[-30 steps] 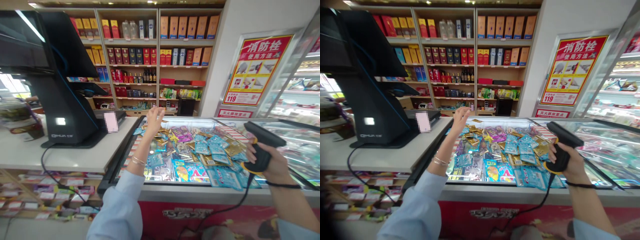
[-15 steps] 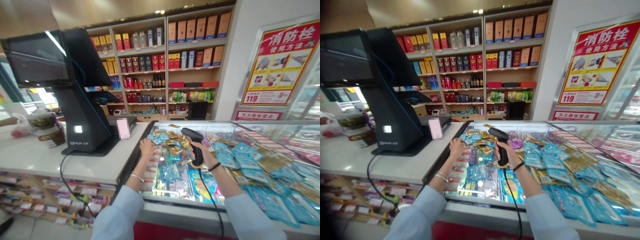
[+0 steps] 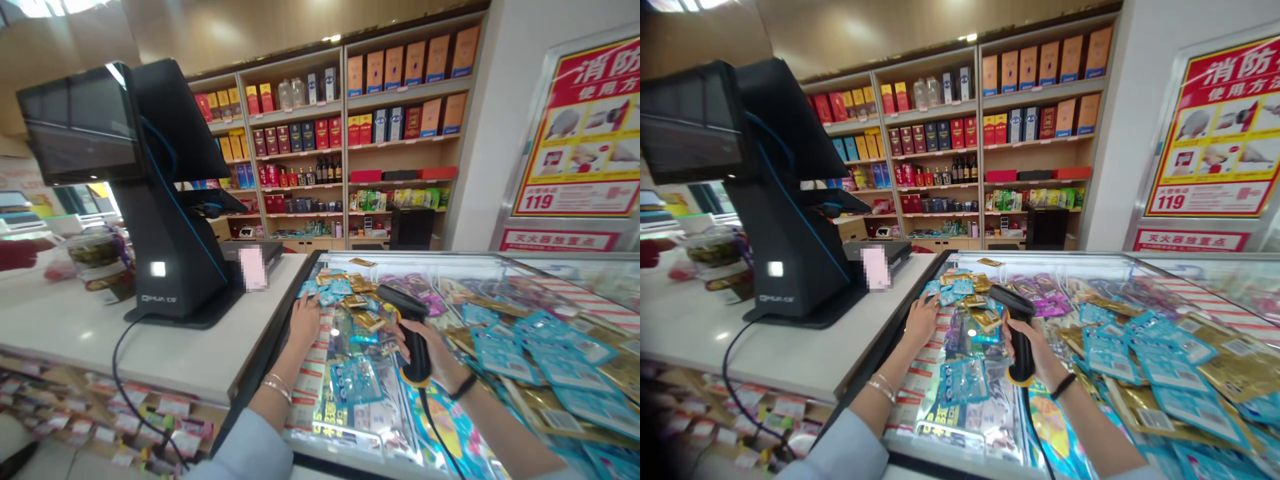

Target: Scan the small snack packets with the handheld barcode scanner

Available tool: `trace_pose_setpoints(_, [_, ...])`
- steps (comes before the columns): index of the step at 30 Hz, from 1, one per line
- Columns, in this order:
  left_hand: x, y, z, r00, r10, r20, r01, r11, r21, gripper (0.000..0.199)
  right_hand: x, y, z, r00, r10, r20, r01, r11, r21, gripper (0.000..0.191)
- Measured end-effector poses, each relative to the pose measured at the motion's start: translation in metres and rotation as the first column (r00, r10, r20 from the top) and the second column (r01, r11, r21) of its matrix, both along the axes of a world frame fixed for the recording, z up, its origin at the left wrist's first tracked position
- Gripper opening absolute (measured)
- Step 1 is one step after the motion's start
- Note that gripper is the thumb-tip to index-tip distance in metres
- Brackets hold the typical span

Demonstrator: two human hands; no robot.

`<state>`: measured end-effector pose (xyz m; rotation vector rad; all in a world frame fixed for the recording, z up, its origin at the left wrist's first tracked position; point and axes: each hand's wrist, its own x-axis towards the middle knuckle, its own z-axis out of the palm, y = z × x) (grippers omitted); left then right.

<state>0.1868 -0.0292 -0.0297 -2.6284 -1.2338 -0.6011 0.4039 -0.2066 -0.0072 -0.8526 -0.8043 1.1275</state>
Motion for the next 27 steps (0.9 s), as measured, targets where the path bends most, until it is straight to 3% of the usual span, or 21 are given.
trace_pose_setpoints(4, [0.007,-0.007,0.006,0.999,-0.031,0.026,0.032,0.998,-0.051,0.041,-0.002,-0.001,-0.002,1.000,0.000,-0.005,0.000,1.000,-0.019,0.036])
trace_pose_setpoints(9, [0.012,-0.022,0.021,0.966,-0.094,0.240,0.114,0.991,-0.068,0.034,-0.001,-0.003,-0.003,0.999,-0.018,-0.036,0.017,0.999,-0.037,0.034])
trace_pose_setpoints(13, [0.008,-0.020,0.024,0.932,0.089,0.352,-0.049,0.992,-0.119,0.031,-0.001,-0.006,0.003,1.000,-0.004,-0.020,0.004,1.000,-0.029,0.032])
trace_pose_setpoints(18, [0.013,-0.009,0.018,0.920,0.292,0.259,-0.228,0.941,-0.252,0.038,-0.003,-0.009,0.009,0.995,-0.041,0.085,0.042,0.999,-0.017,0.034])
trace_pose_setpoints(21, [0.024,-0.006,0.016,0.924,0.326,0.202,-0.252,0.913,-0.321,0.045,-0.005,-0.010,0.009,0.990,-0.054,0.130,0.055,0.998,-0.002,0.035])
trace_pose_setpoints(27, [0.037,-0.005,0.015,0.915,0.338,0.219,-0.209,0.863,-0.460,0.024,-0.007,-0.011,0.010,0.977,-0.032,0.212,0.034,0.999,-0.005,0.034])
